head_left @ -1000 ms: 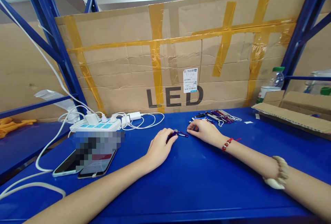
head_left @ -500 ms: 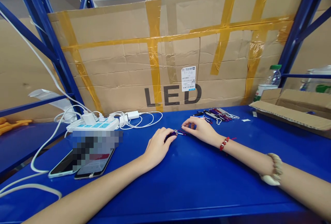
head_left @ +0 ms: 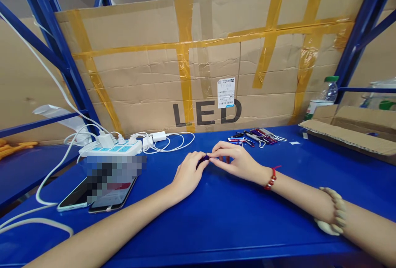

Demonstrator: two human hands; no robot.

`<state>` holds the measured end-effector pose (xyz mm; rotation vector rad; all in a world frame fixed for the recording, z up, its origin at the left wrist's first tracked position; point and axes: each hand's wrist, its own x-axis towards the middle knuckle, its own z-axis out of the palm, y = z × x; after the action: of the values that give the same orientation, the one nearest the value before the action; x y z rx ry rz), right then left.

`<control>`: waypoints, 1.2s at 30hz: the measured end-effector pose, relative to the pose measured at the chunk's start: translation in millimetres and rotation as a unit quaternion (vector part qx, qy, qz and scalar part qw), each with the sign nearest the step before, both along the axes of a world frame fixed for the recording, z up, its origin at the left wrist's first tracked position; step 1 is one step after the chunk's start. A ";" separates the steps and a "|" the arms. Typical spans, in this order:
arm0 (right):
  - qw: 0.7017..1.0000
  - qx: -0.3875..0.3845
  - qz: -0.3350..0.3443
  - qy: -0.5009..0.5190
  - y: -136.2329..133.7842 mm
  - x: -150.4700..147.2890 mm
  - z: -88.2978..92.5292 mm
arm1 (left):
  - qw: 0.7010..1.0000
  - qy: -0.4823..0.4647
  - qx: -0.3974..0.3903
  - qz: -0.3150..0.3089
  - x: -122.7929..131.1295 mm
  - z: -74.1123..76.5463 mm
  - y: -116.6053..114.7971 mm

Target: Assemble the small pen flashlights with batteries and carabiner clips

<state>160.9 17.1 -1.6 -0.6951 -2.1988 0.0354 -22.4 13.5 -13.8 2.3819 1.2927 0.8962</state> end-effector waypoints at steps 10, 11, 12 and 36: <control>0.940 -0.091 -0.307 -0.118 36.8 39.6 -4.3 | 0.999 -0.005 -0.021 0.040 2.3 4.8 -3.5; 0.932 -0.096 -0.324 -0.133 39.1 42.7 -4.8 | 0.999 -0.003 -0.022 0.041 2.4 4.7 -3.5; 0.926 -0.097 -0.335 -0.145 40.5 44.5 -4.9 | 0.999 -0.003 -0.023 0.039 2.4 4.6 -3.5; 0.956 -0.115 -0.268 -0.028 28.9 23.5 -2.4 | 0.999 0.014 -0.019 0.038 1.2 3.9 -3.8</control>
<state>184.5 46.1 -4.0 -1.4188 -2.0067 -0.0077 -21.2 9.7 -9.9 2.3385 1.4068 0.8525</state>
